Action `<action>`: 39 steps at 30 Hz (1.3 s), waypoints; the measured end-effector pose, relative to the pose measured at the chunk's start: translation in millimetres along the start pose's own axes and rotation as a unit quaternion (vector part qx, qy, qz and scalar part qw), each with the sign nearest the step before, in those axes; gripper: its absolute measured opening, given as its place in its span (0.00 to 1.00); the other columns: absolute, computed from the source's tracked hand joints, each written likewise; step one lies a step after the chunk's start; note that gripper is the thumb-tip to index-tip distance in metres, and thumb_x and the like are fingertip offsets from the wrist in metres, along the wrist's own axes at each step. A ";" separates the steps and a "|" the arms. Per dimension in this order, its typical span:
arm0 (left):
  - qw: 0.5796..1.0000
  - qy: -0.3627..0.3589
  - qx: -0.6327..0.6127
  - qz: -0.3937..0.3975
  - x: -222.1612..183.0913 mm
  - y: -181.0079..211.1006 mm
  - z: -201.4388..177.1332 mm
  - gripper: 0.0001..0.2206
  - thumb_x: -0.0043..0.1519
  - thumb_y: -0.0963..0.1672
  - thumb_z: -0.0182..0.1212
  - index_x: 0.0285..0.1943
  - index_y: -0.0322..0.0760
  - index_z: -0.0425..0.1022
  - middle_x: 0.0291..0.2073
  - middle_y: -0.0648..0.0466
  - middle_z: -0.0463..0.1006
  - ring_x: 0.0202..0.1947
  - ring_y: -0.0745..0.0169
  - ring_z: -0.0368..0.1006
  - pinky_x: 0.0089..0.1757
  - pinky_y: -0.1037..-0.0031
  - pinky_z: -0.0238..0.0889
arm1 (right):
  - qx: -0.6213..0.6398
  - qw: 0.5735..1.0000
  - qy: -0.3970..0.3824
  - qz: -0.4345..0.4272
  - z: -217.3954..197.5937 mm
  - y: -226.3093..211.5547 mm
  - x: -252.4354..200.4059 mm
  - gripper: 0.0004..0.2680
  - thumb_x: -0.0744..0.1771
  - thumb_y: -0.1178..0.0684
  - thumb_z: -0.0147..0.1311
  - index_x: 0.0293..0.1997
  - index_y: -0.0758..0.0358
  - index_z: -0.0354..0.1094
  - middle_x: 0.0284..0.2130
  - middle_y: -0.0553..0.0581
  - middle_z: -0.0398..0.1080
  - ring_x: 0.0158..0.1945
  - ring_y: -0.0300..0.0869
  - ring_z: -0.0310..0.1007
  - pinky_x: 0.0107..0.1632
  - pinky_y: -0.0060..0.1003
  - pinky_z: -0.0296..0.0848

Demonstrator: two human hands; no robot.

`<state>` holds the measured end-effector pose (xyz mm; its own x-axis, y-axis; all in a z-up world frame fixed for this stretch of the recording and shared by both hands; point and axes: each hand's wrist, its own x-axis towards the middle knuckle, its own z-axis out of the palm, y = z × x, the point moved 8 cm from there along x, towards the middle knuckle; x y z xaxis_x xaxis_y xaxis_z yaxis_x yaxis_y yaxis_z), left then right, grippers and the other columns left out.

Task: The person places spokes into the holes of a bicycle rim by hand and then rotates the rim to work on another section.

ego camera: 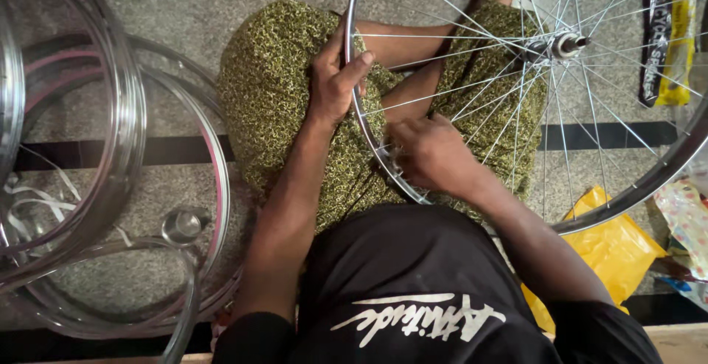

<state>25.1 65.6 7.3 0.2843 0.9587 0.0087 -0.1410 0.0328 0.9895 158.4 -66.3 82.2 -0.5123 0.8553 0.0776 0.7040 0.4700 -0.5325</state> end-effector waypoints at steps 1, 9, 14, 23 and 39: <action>1.000 -0.003 0.000 0.000 1.1 -0.7 -1.1 0.35 0.64 0.47 0.67 0.81 0.37 0.56 0.31 0.60 0.68 0.23 0.73 0.67 0.26 0.79 0.70 | 0.050 0.998 0.030 -0.014 -9.1 -1.7 -1.8 0.14 0.59 0.57 0.61 0.47 0.66 0.68 0.35 0.60 0.72 0.36 0.53 0.76 0.40 0.49 0.72; 1.000 0.000 -0.024 -0.008 0.1 -6.5 -1.8 0.36 0.64 0.45 0.67 0.81 0.37 0.56 0.34 0.63 0.67 0.27 0.74 0.66 0.27 0.80 0.67 | -0.111 0.990 0.000 0.091 19.4 4.3 14.5 0.10 0.60 0.60 0.61 0.43 0.62 0.70 0.37 0.59 0.74 0.36 0.53 0.76 0.46 0.52 0.72; 1.000 -0.006 0.008 -0.006 -0.5 -13.1 -2.8 0.33 0.65 0.47 0.68 0.81 0.41 0.60 0.33 0.62 0.66 0.27 0.73 0.68 0.28 0.79 0.67 | 0.159 0.985 0.064 0.032 -20.6 1.2 -1.1 0.11 0.61 0.56 0.61 0.45 0.63 0.68 0.38 0.61 0.72 0.38 0.52 0.76 0.41 0.46 0.74; 0.999 0.001 0.030 -0.031 -3.7 -9.5 -4.1 0.35 0.64 0.48 0.66 0.81 0.45 0.56 0.31 0.60 0.69 0.23 0.73 0.68 0.26 0.79 0.70 | -0.072 0.996 0.017 0.049 30.9 15.8 -7.2 0.16 0.59 0.57 0.61 0.51 0.64 0.70 0.40 0.60 0.70 0.40 0.55 0.71 0.46 0.50 0.67; 0.999 -0.021 -0.027 -0.002 3.5 -14.1 1.2 0.32 0.66 0.44 0.67 0.80 0.38 0.60 0.32 0.60 0.67 0.25 0.72 0.67 0.27 0.78 0.69 | -0.159 0.982 -0.048 0.090 36.7 15.9 9.7 0.12 0.64 0.61 0.60 0.52 0.65 0.68 0.34 0.63 0.72 0.35 0.52 0.73 0.40 0.50 0.70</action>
<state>29.2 68.2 -6.5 0.3238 0.9460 0.0125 -0.1903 0.0521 0.9803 146.5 -58.5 43.5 -0.3995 0.9131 -0.0816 0.8975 0.3713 -0.2380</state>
